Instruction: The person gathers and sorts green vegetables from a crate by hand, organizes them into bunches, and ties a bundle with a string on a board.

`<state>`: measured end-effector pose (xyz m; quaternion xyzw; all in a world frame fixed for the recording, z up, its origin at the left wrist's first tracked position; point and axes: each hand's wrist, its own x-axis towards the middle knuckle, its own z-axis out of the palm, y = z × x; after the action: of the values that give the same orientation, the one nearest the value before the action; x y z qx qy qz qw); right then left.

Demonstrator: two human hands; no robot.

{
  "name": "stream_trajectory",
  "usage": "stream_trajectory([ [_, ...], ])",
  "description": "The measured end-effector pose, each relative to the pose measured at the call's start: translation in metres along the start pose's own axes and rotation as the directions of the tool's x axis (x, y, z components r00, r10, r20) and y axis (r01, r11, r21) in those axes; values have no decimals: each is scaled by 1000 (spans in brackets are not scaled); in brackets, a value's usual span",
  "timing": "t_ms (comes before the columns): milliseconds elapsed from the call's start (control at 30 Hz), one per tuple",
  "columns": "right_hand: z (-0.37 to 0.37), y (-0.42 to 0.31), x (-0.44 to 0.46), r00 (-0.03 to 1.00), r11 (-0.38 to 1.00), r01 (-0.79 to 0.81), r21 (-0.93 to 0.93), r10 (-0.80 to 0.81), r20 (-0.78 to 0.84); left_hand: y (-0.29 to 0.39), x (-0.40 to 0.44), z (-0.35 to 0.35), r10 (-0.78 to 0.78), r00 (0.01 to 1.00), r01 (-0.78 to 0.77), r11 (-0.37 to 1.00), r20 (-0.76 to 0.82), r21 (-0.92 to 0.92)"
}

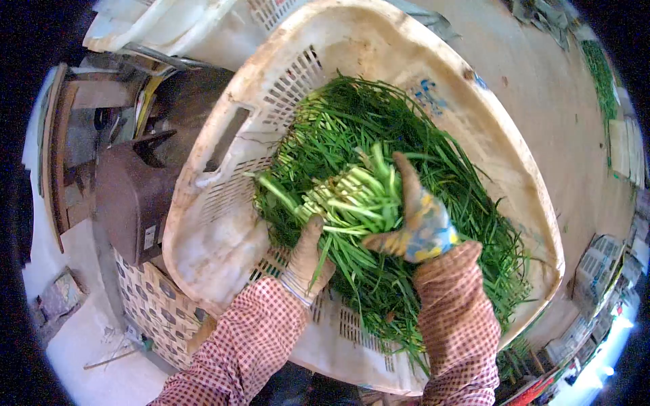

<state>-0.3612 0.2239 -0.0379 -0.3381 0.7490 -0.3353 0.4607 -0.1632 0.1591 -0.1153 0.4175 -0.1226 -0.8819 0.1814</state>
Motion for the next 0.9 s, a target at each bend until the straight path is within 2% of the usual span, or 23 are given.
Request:
stream_trajectory([
  [67,-5,11,-3,997,968,70,241,-62,-41,0,-1,-5,-196,978,202,976,70,-81],
  [100,-12,-1,-9,1000,962,-28,271,28,2,2,-2,-7,-201,977,206,977,77,-63],
  [133,-16,0,-14,1000,997,-2,79,2,-7,5,-5,-8,-220,966,220,975,136,13],
  [233,-15,-14,-32,991,973,-12,230,-19,136,21,-17,13,-272,916,223,957,295,188],
  [267,-19,-22,-43,996,999,43,-2,-43,83,26,-23,27,-264,915,207,956,304,208],
  [333,-12,-29,-74,990,964,88,-252,-112,-86,31,-32,45,-255,841,188,965,476,185],
  [367,-9,-34,-92,987,948,26,-318,-76,-145,33,-34,43,-278,840,156,946,465,282],
  [400,-3,-43,-107,976,938,-31,-346,-47,-214,31,-27,37,-230,764,-86,890,603,448],
  [433,3,-41,-121,958,919,-40,-393,-77,-277,30,-20,32,-176,666,-355,780,725,516],
  [467,10,-39,-135,935,896,-55,-440,-109,-338,28,-27,38,-245,662,-146,884,708,443],
  [500,17,-43,-150,913,889,-91,-449,-106,-394,26,-33,45,-313,655,76,933,688,352],
  [533,26,-43,-164,903,892,-100,-440,-104,-417,23,-38,47,-276,629,-7,933,727,360],
  [567,36,-41,-178,831,818,-98,-567,-246,-499,19,-39,47,-239,573,-116,923,784,366],
  [600,45,-40,-192,739,720,-136,-680,-383,-554,16,-40,50,-337,529,-153,865,779,478],
  [633,53,-39,-206,708,751,-115,-650,-397,-584,11,-33,50,-306,377,-508,721,874,471],
  [667,62,-36,-220,656,760,-88,-644,-442,-612,7,-47,54,-316,307,-533,724,898,437],
  [733,75,-29,-243,564,798,-21,-602,-488,-666,-3,-77,64,-319,186,-472,801,929,369],
  [800,104,-23,-263,503,858,45,-511,-461,-731,-7,-98,64,-289,50,-531,803,956,271],
  [833,118,-9,-261,440,865,108,-490,-483,-757,0,-100,69,-347,-120,-613,763,930,205],
  [867,129,-5,-263,414,899,140,-414,-433,-801,3,-109,69,-337,-139,-603,775,931,190],
  [900,139,-4,-264,386,925,177,-337,-380,-841,3,-121,69,-369,-154,-695,700,916,165],
])
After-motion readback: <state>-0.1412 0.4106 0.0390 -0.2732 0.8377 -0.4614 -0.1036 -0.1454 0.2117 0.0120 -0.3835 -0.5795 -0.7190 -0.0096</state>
